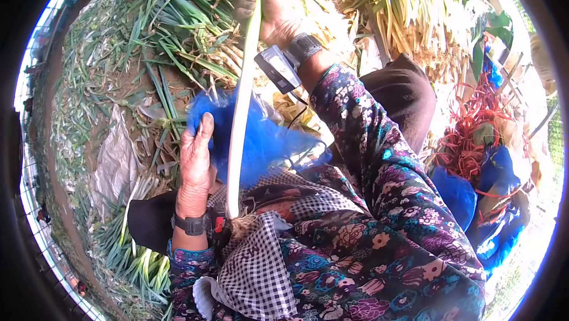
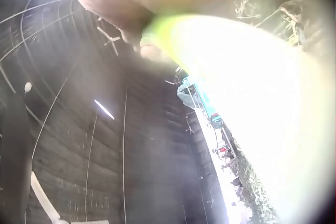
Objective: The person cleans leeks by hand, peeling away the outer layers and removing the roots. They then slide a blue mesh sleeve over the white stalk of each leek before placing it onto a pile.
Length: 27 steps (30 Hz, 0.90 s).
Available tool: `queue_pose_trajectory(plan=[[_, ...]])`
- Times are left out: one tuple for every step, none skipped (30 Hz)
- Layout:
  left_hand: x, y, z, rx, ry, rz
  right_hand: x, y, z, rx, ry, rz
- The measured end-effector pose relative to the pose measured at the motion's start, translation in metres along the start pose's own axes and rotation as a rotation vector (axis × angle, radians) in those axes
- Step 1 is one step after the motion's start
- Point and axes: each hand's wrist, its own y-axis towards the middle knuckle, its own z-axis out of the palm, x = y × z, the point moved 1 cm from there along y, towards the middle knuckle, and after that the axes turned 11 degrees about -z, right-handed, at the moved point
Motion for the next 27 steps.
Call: queue_pose_trajectory(plan=[[-0.005, -0.001, 0.006, -0.026, -0.016, -0.003, 0.0, 0.0, -0.002, -0.005, 0.001, 0.0], [-0.004, -0.003, 0.008, -0.019, -0.056, -0.037, -0.001, 0.0, -0.003, -0.072, -0.049, -0.079], [-0.003, -0.004, 0.009, -0.011, -0.094, -0.072, -0.003, 0.001, -0.005, -0.14, -0.099, -0.158], [-0.002, -0.006, 0.012, -0.011, -0.091, -0.078, -0.004, 0.001, -0.005, -0.124, -0.029, -0.146], [-0.001, -0.006, 0.016, -0.074, -0.106, -0.11, -0.002, 0.0, -0.007, -0.128, -0.027, -0.147], [-0.001, -0.008, 0.019, -0.134, -0.121, -0.144, -0.001, 0.0, -0.006, -0.088, -0.01, -0.156], [-0.003, -0.008, 0.023, -0.13, -0.12, -0.149, 0.001, -0.002, -0.003, -0.047, 0.007, -0.166], [-0.005, -0.008, 0.026, -0.165, -0.109, -0.167, 0.001, -0.005, 0.0, -0.042, 0.03, -0.157], [-0.007, -0.007, 0.03, -0.2, -0.099, -0.182, -0.001, -0.008, 0.004, -0.043, 0.029, -0.16], [-0.01, -0.004, 0.035, -0.199, -0.098, -0.182, -0.003, -0.012, 0.01, -0.03, 0.017, -0.169], [-0.014, 0.001, 0.042, -0.13, -0.031, -0.128, -0.006, -0.013, 0.014, -0.019, 0.006, -0.177], [-0.016, 0.007, 0.047, -0.063, 0.036, -0.074, -0.016, -0.01, 0.006, 0.015, 0.024, -0.138], [-0.017, 0.013, 0.049, 0.05, 0.224, 0.025, -0.023, -0.018, 0.018, 0.033, -0.178, -0.211], [-0.009, 0.03, 0.047, 0.049, 0.297, 0.044, -0.03, -0.02, 0.016, -0.058, -0.583, -0.329], [-0.001, 0.044, 0.045, 0.052, 0.371, 0.063, -0.033, -0.021, 0.015, -0.154, -0.989, -0.445], [-0.007, 0.044, 0.046, 0.013, 0.517, 0.036, -0.034, -0.02, 0.015, -0.182, -0.696, -0.345], [-0.007, 0.04, 0.05, -0.003, 0.616, 0.116, -0.031, -0.015, 0.009, -0.155, -0.657, -0.401], [0.007, 0.039, 0.053, -0.02, 0.629, 0.278, -0.025, -0.011, 0.006, -0.203, -0.701, -0.437], [0.02, 0.038, 0.054, -0.035, 0.641, 0.441, -0.018, -0.007, 0.004, -0.252, -0.744, -0.476], [0.019, 0.036, 0.049, 0.003, 0.846, 0.215, -0.019, -0.005, -0.005, -0.255, -0.881, -0.381], [0.026, 0.032, 0.038, 0.003, 0.843, 0.216, -0.019, -0.003, -0.014, -0.254, -0.884, -0.381], [0.039, 0.029, 0.026, 0.064, 1.081, 0.53, -0.017, -0.001, -0.02, -0.334, -0.947, -0.408], [0.047, 0.02, 0.018, 0.129, 1.307, 0.85, -0.018, 0.001, -0.031, -0.417, -1.008, -0.433], [0.044, 0.004, 0.018, 0.151, 1.2, 0.461, -0.009, 0.021, -0.073, -0.263, -0.907, -0.537], [0.046, -0.01, 0.007, 0.208, 1.139, 0.422, 0.015, -0.018, -0.022, -0.515, -1.21, -0.303], [0.046, -0.02, 0.0, 0.203, 1.269, 0.277, 0.025, -0.01, -0.053, -0.574, -1.481, -0.364], [0.051, -0.034, -0.01, 0.208, 1.267, 0.276, 0.035, -0.009, -0.058, -0.579, -1.484, -0.363]])
